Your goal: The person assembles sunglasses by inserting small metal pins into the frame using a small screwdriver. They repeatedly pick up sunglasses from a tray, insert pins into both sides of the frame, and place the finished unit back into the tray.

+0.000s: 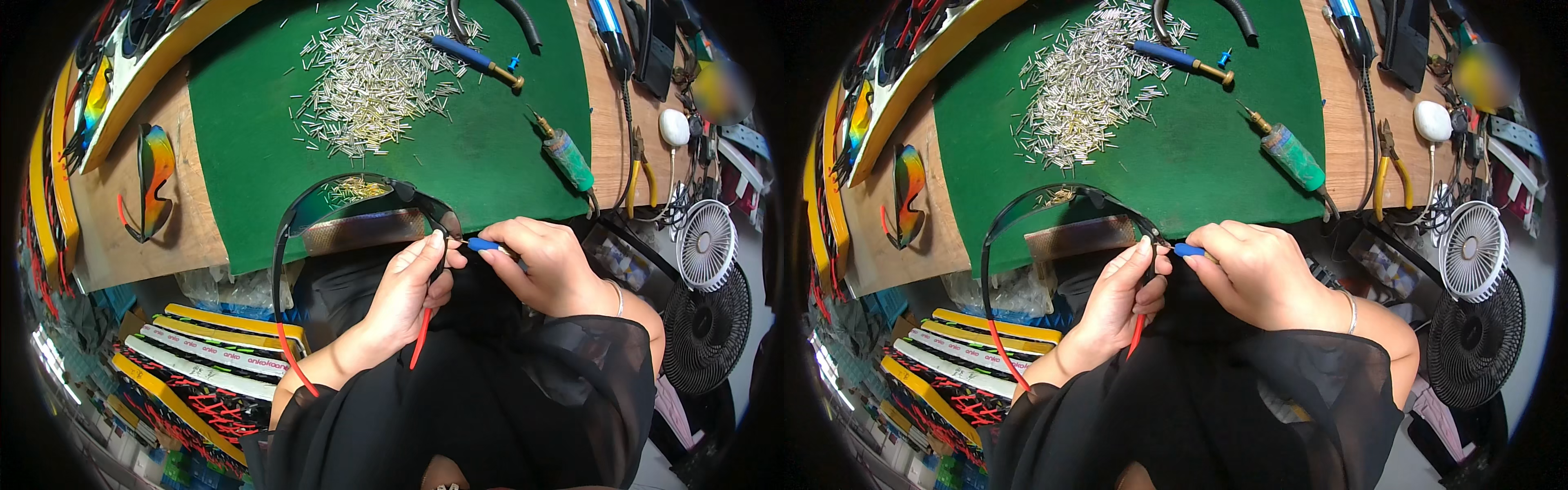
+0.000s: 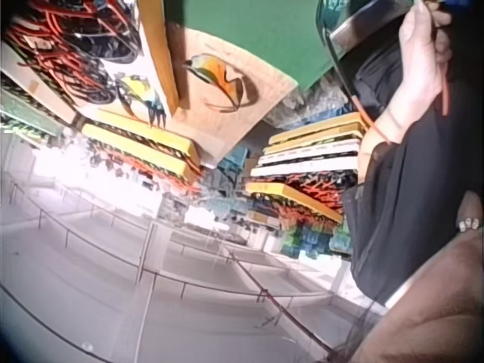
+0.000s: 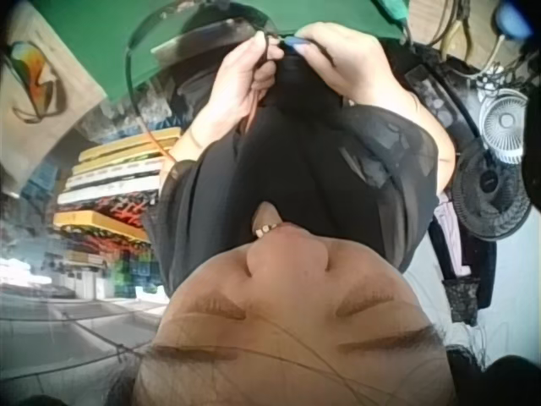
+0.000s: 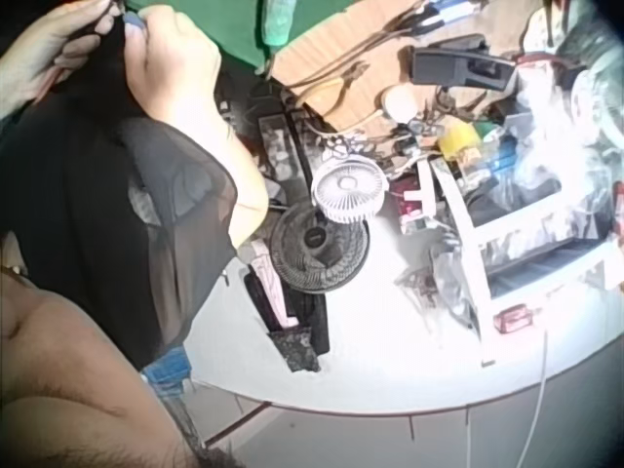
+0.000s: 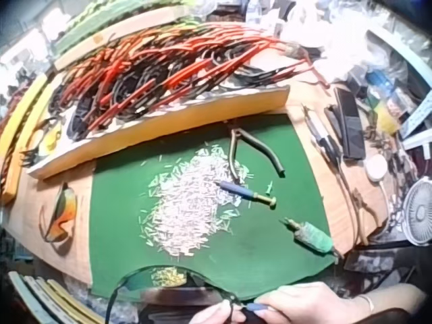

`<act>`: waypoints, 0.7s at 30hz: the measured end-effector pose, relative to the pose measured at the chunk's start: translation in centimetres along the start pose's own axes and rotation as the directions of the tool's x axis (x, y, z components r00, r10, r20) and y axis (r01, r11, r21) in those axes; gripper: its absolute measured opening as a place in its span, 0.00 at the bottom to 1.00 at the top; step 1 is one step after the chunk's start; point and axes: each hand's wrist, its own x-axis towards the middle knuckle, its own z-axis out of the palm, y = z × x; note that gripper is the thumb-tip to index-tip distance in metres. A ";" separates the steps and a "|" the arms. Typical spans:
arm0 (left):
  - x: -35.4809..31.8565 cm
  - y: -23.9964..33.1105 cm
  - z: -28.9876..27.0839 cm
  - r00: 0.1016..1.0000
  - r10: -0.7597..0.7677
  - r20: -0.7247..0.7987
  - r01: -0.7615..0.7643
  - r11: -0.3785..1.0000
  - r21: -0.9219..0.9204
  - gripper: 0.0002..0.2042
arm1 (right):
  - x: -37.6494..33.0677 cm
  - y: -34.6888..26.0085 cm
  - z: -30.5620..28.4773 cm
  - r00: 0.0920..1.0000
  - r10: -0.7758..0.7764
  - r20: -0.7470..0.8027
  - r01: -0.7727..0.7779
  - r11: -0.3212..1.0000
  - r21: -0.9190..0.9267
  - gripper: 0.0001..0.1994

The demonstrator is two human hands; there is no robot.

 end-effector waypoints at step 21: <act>0.3 0.1 0.3 0.997 0.041 -0.072 -0.029 0.986 0.166 0.16 | 1.0 0.2 0.4 0.974 -0.167 0.156 0.202 0.948 -0.247 0.08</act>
